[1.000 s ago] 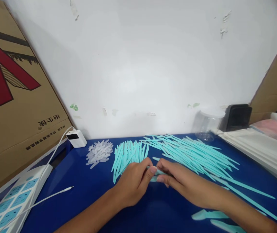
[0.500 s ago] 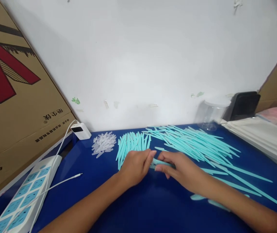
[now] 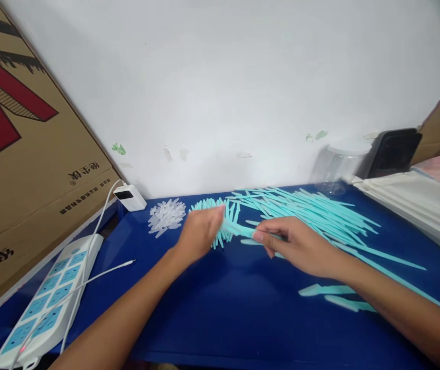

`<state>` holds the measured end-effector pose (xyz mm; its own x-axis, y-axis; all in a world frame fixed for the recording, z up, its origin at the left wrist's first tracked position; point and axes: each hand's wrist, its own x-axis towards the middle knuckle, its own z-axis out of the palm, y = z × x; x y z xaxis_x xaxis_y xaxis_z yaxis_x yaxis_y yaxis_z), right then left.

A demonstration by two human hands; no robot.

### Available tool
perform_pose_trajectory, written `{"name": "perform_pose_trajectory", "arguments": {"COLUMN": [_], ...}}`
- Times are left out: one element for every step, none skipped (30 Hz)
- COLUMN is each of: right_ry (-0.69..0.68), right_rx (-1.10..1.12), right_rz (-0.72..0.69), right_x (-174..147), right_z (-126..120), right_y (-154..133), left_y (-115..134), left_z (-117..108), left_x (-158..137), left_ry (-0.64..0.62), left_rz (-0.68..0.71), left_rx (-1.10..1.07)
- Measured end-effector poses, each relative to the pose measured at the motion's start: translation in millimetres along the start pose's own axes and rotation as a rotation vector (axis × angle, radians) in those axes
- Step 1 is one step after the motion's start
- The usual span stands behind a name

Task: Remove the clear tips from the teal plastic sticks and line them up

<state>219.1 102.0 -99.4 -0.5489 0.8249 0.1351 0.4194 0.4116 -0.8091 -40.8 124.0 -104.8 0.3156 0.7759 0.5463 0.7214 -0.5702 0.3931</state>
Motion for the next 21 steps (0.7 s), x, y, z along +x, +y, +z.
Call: {"name": "perform_pose_trajectory", "arguments": {"right_ry": [0.028, 0.064, 0.109, 0.152, 0.18, 0.197, 0.207, 0.207, 0.203, 0.196, 0.185, 0.173, 0.166, 0.161, 0.159, 0.154, 0.147, 0.138, 0.129, 0.123, 0.122], "right_rx": [-0.013, -0.026, -0.039, -0.041, -0.038, -0.036, -0.041, -0.049, -0.062, -0.073, -0.078, -0.076, -0.07, -0.062, -0.053, -0.043, -0.031, -0.018, -0.005, 0.008, 0.018], "right_rz": [0.002, 0.006, 0.01, 0.017, 0.032, 0.05, 0.066, 0.077, 0.083, 0.083, 0.081, 0.08, 0.081, 0.083, 0.086, 0.088, 0.091, 0.092, 0.091, 0.089, 0.086], "right_x": [1.0, 2.4, 4.0, 5.8, 7.6, 9.1, 10.4, 11.3, 11.7, 11.8, 11.5, 11.0, 10.4, 9.8, 9.1, 8.6, 8.2, 7.9, 7.7, 7.6, 7.6], "right_z": [-3.6, -6.7, -8.9, -10.1, -10.0, -8.9, -7.0, -4.6, -2.2, 0.0, 1.8, 2.9, 3.5, 3.5, 3.3, 2.9, 2.4, 2.1, 1.8, 1.7, 1.7], "right_y": [2.1, 5.0, 8.6, 12.4, 16.1, 19.3, 21.8, 23.3, 23.8, 23.4, 22.2, 20.6, 18.8, 16.9, 15.3, 14.0, 13.0, 12.3, 12.0, 11.9, 12.1], "left_y": [-8.8, -18.8, -29.6, -40.4, -51.0, -61.0, -70.1, -78.1, -84.9, -90.4, -94.6, -97.4, -98.8, -99.0, -98.1, -96.6, -94.7, -92.8, -91.3, -90.4, -90.2], "left_z": [-9.6, -20.5, -32.0, -43.0, -52.5, -59.8, -64.4, -66.3, -65.8, -63.6, -60.4, -57.0, -53.9, -51.5, -49.9, -49.0, -48.7, -48.8, -49.2, -49.8, -50.5], "left_x": [4.4, 9.0, 13.6, 17.5, 20.7, 22.8, 23.9, 23.9, 23.1, 21.8, 20.3, 19.0, 18.1, 17.6, 17.4, 17.5, 17.7, 17.8, 17.7, 17.5, 17.2], "left_ry": [0.101, 0.21, 0.303, 0.378, 0.392, 0.336, 0.239, 0.12, -0.002, -0.107, -0.187, -0.24, -0.269, -0.281, -0.278, -0.266, -0.246, -0.226, -0.212, -0.206, -0.21], "left_rz": [-0.058, -0.138, -0.196, -0.237, -0.268, -0.301, -0.346, -0.4, -0.453, -0.5, -0.532, -0.549, -0.552, -0.55, -0.547, -0.546, -0.546, -0.544, -0.544, -0.543, -0.54], "left_rx": [0.025, 0.065, 0.136, 0.253, 0.399, 0.54, 0.663, 0.759, 0.822, 0.857, 0.873, 0.877, 0.879, 0.882, 0.888, 0.897, 0.908, 0.917, 0.923, 0.926, 0.926]}}
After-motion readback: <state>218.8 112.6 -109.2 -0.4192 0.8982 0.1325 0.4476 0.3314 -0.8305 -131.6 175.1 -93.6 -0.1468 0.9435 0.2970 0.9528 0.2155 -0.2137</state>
